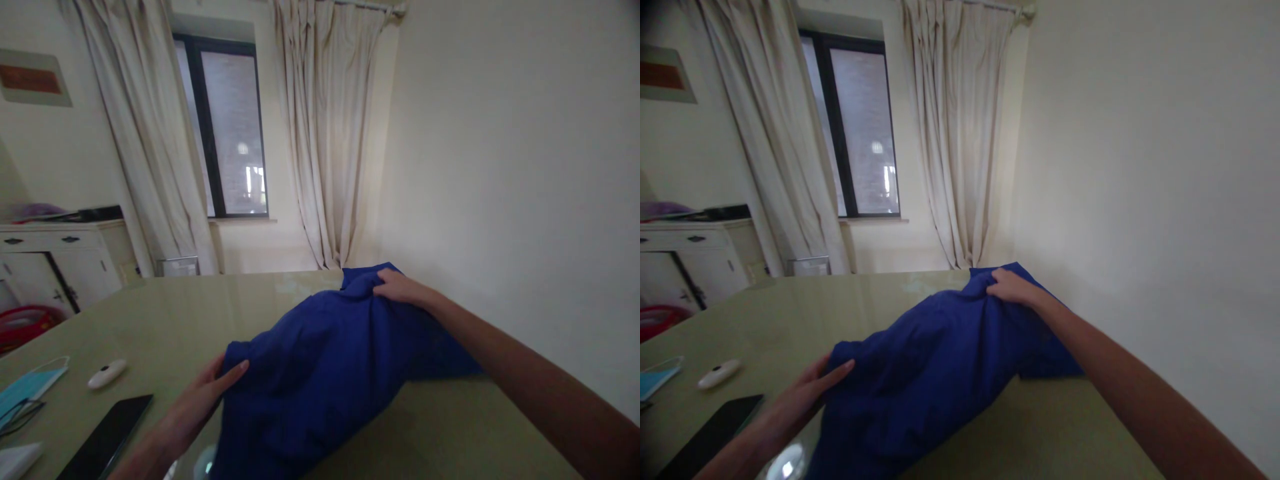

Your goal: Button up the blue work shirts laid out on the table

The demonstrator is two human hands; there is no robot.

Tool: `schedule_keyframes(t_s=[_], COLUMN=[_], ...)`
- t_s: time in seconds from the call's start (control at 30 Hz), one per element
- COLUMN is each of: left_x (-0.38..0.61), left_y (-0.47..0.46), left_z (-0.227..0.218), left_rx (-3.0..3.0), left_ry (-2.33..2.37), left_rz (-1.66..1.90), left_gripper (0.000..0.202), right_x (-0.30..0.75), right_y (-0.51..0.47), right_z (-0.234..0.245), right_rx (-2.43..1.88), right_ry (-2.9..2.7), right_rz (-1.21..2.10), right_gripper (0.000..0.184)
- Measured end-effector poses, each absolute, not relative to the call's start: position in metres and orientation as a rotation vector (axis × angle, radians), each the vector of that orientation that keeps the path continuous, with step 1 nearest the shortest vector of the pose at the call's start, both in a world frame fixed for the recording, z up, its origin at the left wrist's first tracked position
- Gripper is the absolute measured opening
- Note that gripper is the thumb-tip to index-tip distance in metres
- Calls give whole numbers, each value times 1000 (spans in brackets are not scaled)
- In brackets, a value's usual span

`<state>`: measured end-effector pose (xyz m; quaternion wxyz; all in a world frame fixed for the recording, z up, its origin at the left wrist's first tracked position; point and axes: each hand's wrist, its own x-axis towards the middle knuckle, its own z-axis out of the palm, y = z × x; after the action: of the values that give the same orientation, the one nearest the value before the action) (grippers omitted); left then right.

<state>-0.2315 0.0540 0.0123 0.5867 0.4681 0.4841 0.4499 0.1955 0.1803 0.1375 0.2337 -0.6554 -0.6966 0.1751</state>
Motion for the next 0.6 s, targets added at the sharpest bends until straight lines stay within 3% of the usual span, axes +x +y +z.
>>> schedule_keyframes(t_s=[0.13,0.23,0.4,0.53,0.6], left_x=[-128,-68,-54,-66,-66], left_y=[69,82,71,53,49], left_z=[19,-11,-70,-71,-64], left_rx=[1436,1659,2017,2271,2300], left_ry=[874,723,1012,1102,1109], left_rz=[1033,781,820,827,831], left_gripper=[60,56,34,31,29], right_x=[213,207,169,138,130], right_y=[219,221,172,107,82], right_z=[207,207,104,-13,-49], right_rx=[-1897,-1959,-1915,-1603,-1563], right_ry=[-1772,-1745,-2163,-2361,-2297], right_rz=[-7,-338,-175,43,122], right_gripper=[43,52,37,49,43])
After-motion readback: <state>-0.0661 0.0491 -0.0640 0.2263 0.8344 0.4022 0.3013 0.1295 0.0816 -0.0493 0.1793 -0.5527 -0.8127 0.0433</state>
